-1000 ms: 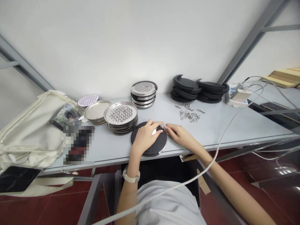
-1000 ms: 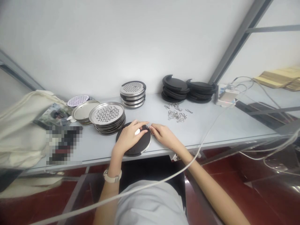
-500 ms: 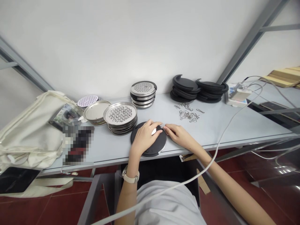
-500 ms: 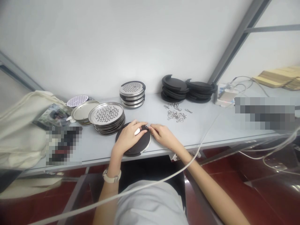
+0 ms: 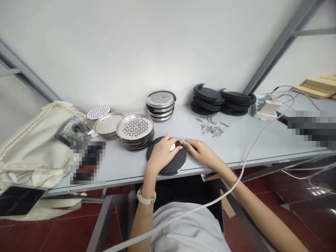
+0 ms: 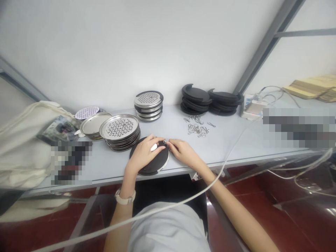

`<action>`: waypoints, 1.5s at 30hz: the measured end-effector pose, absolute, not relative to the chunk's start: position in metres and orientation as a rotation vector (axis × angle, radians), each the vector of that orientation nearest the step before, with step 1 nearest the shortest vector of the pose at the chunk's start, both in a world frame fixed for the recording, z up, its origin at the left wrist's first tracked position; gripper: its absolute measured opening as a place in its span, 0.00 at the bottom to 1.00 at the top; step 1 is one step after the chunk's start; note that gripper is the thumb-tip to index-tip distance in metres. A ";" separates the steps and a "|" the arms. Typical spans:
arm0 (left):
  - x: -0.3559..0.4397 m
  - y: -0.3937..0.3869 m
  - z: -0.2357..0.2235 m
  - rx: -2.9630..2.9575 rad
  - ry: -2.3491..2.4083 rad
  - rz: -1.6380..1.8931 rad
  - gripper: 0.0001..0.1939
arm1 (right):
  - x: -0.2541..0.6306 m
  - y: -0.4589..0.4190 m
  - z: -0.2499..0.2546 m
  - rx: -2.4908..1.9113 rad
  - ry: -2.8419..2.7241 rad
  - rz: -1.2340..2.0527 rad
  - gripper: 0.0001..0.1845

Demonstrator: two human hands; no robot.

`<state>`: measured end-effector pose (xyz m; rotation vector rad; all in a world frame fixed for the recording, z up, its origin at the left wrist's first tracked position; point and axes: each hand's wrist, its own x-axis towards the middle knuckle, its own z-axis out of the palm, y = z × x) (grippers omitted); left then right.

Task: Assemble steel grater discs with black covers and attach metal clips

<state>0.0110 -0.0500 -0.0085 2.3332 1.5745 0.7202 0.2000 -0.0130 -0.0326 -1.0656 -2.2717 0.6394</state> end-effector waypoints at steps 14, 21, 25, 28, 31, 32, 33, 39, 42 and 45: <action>0.011 -0.050 -0.007 2.284 1.534 0.765 0.16 | 0.200 -0.014 -0.032 -1.055 -2.269 0.649 0.17; 0.011 -0.050 -0.007 2.283 1.542 0.757 0.15 | 0.200 -0.014 -0.033 -1.119 -2.222 0.682 0.17; 0.011 -0.049 -0.008 2.277 1.530 0.766 0.15 | 0.199 -0.015 -0.032 -1.119 -2.214 0.683 0.17; 0.011 -0.049 -0.007 2.277 1.524 0.760 0.15 | 0.200 -0.015 -0.031 -1.131 -2.194 0.696 0.17; 0.011 -0.050 -0.006 2.281 1.532 0.738 0.15 | 0.201 -0.015 -0.031 -1.169 -2.142 0.710 0.17; 0.011 -0.050 -0.005 2.283 1.534 0.732 0.15 | 0.201 -0.015 -0.031 -1.176 -2.129 0.711 0.17; 0.012 -0.050 -0.005 2.286 1.535 0.727 0.15 | 0.202 -0.015 -0.031 -1.177 -2.125 0.711 0.18; 0.012 -0.050 -0.007 2.294 1.560 0.729 0.15 | 0.200 -0.016 -0.032 -1.103 -2.225 0.637 0.17; 0.012 -0.050 -0.008 2.304 1.585 0.718 0.16 | 0.199 -0.015 -0.033 -1.062 -2.270 0.595 0.15; 0.011 -0.050 -0.008 2.316 1.586 0.707 0.17 | 0.199 -0.014 -0.034 -1.068 -2.277 0.604 0.15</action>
